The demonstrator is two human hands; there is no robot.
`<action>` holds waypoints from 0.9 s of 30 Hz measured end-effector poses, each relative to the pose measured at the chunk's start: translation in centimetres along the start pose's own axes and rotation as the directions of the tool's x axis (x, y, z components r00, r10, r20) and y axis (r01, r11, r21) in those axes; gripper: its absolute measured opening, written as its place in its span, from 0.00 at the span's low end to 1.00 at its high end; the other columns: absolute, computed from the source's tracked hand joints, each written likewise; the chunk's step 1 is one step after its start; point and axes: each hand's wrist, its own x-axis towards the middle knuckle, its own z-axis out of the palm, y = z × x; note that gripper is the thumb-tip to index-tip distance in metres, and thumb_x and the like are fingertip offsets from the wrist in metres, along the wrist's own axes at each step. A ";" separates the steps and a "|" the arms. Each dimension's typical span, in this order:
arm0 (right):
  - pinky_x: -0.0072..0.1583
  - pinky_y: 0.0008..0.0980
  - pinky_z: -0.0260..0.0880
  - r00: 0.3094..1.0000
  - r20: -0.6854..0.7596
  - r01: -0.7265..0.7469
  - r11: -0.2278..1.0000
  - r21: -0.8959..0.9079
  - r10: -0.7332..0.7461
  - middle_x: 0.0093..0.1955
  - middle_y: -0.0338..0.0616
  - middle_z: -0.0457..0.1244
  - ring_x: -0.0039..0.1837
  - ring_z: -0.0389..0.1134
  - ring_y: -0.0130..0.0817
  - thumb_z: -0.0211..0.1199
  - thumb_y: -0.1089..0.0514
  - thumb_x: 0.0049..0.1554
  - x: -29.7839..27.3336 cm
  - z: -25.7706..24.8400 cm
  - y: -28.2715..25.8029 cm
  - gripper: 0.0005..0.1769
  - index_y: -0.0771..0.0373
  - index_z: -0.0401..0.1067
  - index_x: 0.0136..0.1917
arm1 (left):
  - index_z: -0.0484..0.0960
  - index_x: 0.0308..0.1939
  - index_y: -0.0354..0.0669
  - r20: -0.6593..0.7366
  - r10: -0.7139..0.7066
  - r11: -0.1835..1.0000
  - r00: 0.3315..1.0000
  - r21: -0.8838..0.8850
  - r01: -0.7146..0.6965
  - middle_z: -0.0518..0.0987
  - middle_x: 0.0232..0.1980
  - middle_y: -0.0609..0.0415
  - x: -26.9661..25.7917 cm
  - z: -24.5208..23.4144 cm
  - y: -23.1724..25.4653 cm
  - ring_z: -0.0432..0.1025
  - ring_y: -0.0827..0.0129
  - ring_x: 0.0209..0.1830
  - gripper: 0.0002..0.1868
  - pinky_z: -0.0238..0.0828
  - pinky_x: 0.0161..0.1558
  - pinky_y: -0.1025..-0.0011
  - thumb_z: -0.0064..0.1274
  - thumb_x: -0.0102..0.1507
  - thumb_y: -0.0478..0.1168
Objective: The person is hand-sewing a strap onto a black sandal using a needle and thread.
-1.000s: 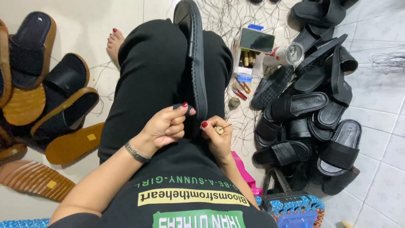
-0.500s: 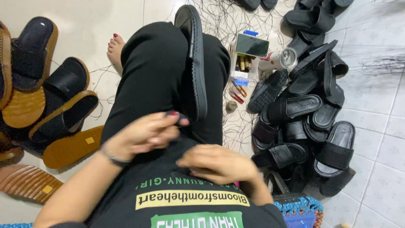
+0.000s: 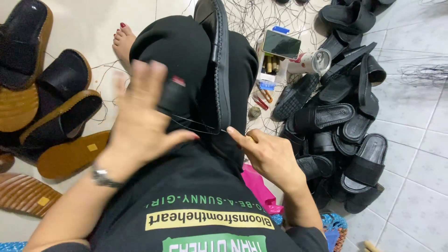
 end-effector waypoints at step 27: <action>0.36 0.34 0.72 0.985 -0.171 -0.002 0.986 0.169 0.031 0.40 0.45 0.69 0.37 0.73 0.44 0.61 0.60 0.55 1.2 2.4 1.2 0.22 0.46 0.78 0.62 | 0.87 0.44 0.43 -0.470 0.370 0.872 0.801 -0.122 -0.474 0.72 0.73 0.51 2.9 8.6 3.4 0.56 0.57 0.79 0.27 0.35 0.78 0.43 0.48 0.65 0.63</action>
